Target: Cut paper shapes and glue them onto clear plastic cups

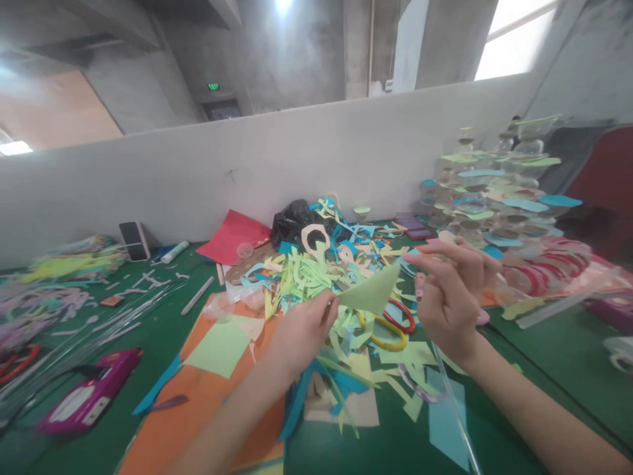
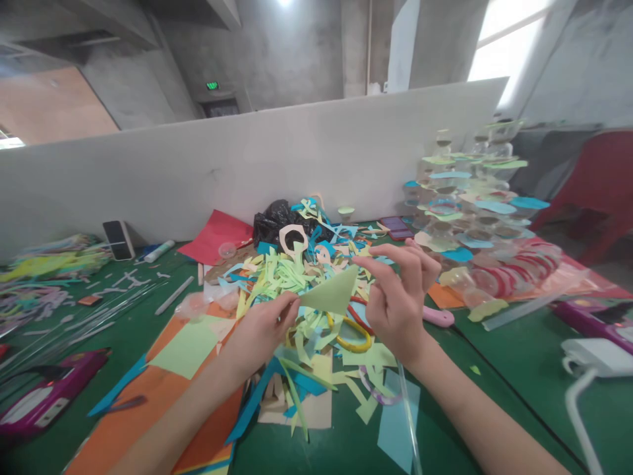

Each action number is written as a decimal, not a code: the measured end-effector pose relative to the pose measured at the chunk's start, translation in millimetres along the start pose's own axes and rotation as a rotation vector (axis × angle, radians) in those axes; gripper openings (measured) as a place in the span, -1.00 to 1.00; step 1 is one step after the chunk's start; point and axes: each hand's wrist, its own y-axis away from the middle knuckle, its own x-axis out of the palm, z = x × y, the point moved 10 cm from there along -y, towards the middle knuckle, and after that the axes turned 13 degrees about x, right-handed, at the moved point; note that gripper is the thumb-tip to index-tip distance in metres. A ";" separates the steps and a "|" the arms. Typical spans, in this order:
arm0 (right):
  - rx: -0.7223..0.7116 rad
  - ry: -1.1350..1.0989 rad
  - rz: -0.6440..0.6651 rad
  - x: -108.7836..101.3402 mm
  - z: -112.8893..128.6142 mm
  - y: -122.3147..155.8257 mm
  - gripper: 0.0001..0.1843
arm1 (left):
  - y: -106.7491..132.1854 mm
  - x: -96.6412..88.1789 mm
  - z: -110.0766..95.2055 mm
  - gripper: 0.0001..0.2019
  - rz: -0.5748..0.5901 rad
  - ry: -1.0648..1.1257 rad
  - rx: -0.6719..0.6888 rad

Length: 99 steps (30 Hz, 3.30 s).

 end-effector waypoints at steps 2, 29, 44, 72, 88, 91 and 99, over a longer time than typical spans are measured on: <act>-0.071 0.022 -0.001 -0.7 6.6 0.9 -0.64 | 0.8 -3.3 -3.5 -0.77 -0.026 -0.124 0.041; -0.364 0.200 0.466 66.4 6.8 27.5 -0.79 | 6.6 -37.3 -27.7 -0.85 -0.168 -0.542 0.492; -0.535 0.023 0.445 59.2 35.4 42.1 -0.83 | 7.5 -29.3 -58.0 -0.79 -0.261 -0.672 0.614; -0.483 -0.094 0.477 61.3 51.3 59.6 -0.68 | 4.5 15.7 3.3 -0.80 -0.331 1.126 -0.329; -0.383 -0.261 0.467 50.8 45.7 45.2 -0.85 | -2.9 7.5 -3.3 -0.77 -0.369 1.007 -0.178; -0.301 -0.273 0.463 54.3 37.8 44.6 -0.91 | -2.6 3.3 -3.7 -0.79 -0.369 0.919 -0.160; 0.119 -0.445 0.600 79.0 5.5 41.5 -0.78 | 2.3 9.8 -3.7 -0.74 -0.270 0.861 -0.190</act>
